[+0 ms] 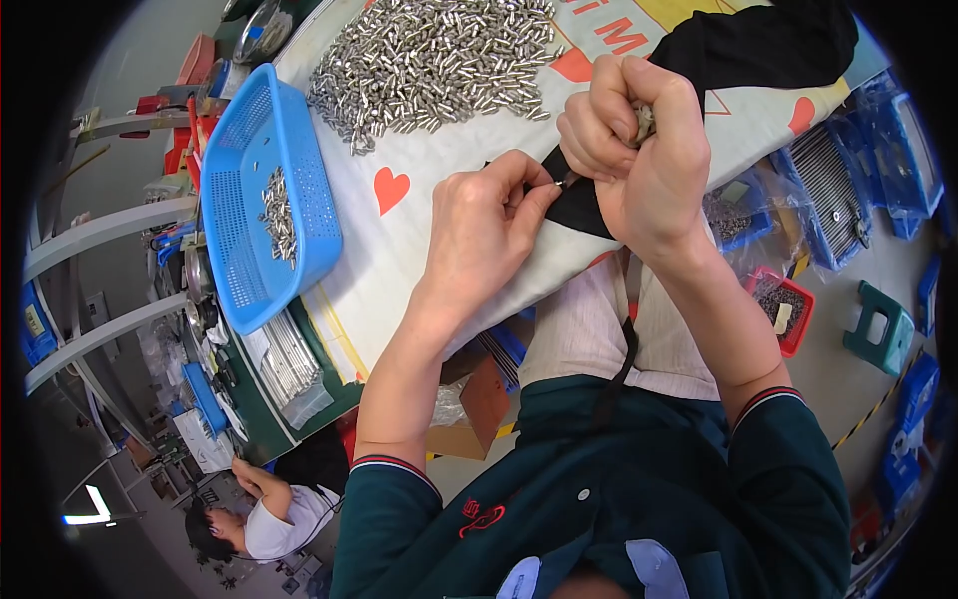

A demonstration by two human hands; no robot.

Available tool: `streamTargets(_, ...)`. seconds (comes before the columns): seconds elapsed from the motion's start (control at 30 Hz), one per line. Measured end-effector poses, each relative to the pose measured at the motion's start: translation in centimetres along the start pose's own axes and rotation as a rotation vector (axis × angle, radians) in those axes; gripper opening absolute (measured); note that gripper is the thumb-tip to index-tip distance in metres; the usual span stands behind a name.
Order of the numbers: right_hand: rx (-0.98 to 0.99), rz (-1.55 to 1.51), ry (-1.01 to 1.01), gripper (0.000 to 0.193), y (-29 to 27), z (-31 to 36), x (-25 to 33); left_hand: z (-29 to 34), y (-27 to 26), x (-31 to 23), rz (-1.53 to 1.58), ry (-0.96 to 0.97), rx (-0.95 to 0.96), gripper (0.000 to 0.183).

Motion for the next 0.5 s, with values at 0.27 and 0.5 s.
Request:
streamTargets(0.27,-0.017,-0.036,0.026,0.031,-0.21,-0.1,-0.05,0.0,0.07,-0.03,-0.001,0.012,-0.008,0.008)
streamTargets(0.5,-0.024,-0.051,0.032,0.029,-0.16,-0.08,0.09,0.05,0.04,-0.05,-0.005,0.008,-0.014,0.008)
Point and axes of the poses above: each hand's wrist, its own z-axis away from the middle knuckle, its own y-axis out of the palm, x = y × z, the point moved 8 cm from there along -z, towards the middle knuckle, and after that the axes turned 8 degrees about x, right-handed, at the moved point
